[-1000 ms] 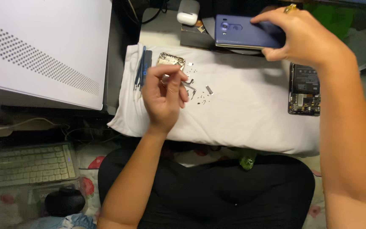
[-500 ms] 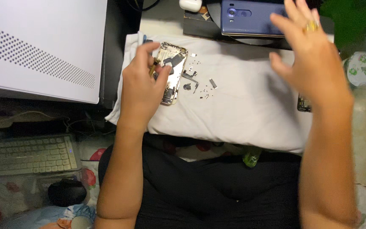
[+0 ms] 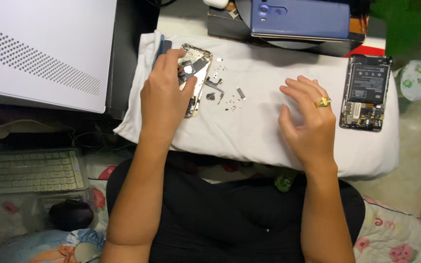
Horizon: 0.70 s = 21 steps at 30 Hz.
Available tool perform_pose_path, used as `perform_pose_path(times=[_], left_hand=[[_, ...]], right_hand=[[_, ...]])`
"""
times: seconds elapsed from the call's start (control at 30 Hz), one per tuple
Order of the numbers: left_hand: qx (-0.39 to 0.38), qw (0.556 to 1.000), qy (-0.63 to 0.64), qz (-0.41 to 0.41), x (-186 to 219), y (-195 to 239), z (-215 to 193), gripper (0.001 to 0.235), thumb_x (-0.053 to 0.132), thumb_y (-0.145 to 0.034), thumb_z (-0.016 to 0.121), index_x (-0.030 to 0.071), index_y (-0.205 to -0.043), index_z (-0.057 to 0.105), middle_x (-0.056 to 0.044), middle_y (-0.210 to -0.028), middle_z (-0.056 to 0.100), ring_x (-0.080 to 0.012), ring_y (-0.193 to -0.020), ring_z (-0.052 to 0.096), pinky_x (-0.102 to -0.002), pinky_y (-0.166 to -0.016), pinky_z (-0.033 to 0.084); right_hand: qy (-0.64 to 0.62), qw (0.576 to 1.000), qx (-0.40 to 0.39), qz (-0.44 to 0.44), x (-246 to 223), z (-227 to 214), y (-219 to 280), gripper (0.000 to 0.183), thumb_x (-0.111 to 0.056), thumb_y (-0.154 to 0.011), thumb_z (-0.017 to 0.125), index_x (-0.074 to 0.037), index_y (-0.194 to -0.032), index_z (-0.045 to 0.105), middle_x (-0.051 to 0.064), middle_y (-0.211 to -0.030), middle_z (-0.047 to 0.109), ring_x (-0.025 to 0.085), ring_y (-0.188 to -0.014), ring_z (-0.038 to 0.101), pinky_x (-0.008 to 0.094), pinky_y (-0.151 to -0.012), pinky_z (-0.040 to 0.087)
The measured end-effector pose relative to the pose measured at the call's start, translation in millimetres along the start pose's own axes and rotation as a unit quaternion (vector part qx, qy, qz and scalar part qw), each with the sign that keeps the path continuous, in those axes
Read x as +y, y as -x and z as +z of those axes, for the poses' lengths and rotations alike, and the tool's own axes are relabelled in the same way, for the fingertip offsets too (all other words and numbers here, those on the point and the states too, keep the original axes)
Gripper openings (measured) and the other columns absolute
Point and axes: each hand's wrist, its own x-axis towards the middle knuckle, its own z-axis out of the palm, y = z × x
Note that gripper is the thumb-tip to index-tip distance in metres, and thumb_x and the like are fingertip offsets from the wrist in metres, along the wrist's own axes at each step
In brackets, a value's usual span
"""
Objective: The person is repairing a disassembled smartphone by using a screwdriver to remove and reattach small components inside the phone's chassis. They carefully manipulate tiny screws and parts, working on the internal assembly of the device.
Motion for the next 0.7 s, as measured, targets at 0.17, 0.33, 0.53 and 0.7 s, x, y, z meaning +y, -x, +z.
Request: perform_pose_path(times=[0.17, 0.33, 0.53, 0.7], left_hand=[[0.025, 0.999, 0.005, 0.026, 2.3, 0.8, -0.6, 0.058, 0.004, -0.084, 0.087, 0.008, -0.133, 0.056, -0.013, -0.109, 0.066, -0.0409, -0.095, 0.077, -0.061, -0.075, 0.063], [0.08, 0.988, 0.066, 0.111, -1.3, 1.3, 12.6, 0.059, 0.001, -0.083, 0.087, 0.006, -0.134, 0.06, -0.016, -0.116, 0.067, -0.0404, -0.101, 0.076, -0.057, -0.082, 0.063], [-0.004, 0.96, 0.115, 0.254, 46.4, 36.9, 26.9, 0.056, 0.024, -0.091, 0.084, 0.021, -0.143, 0.064, 0.003, -0.11, 0.074, -0.0193, -0.093, 0.078, -0.038, -0.082, 0.065], [-0.07, 0.95, 0.12, 0.278, 53.6, 35.4, 21.3, 0.054, 0.026, -0.095, 0.082, 0.021, -0.144, 0.06, 0.0, -0.107, 0.071, -0.0223, -0.072, 0.076, -0.039, -0.07, 0.066]], right_hand=[[-0.012, 1.0, 0.007, -0.005, -4.3, -7.6, -2.8, 0.033, 0.006, -0.094, 0.074, -0.002, -0.126, 0.075, 0.016, -0.127, 0.073, 0.044, -0.128, 0.065, 0.057, -0.121, 0.041], [-0.048, 0.999, -0.004, -0.002, -14.3, -1.9, -5.1, 0.035, 0.004, -0.092, 0.074, -0.005, -0.126, 0.075, 0.014, -0.124, 0.074, 0.041, -0.122, 0.067, 0.055, -0.118, 0.045], [-0.255, 0.952, -0.029, 0.166, -33.5, 19.6, 4.4, 0.034, -0.005, -0.098, 0.073, -0.005, -0.132, 0.071, 0.013, -0.11, 0.078, 0.022, -0.095, 0.074, 0.035, -0.087, 0.062], [-0.423, 0.853, -0.041, 0.302, -6.5, 42.5, 14.2, 0.033, 0.003, -0.099, 0.069, 0.002, -0.131, 0.066, 0.013, -0.111, 0.073, 0.014, -0.083, 0.074, 0.028, -0.071, 0.069]])
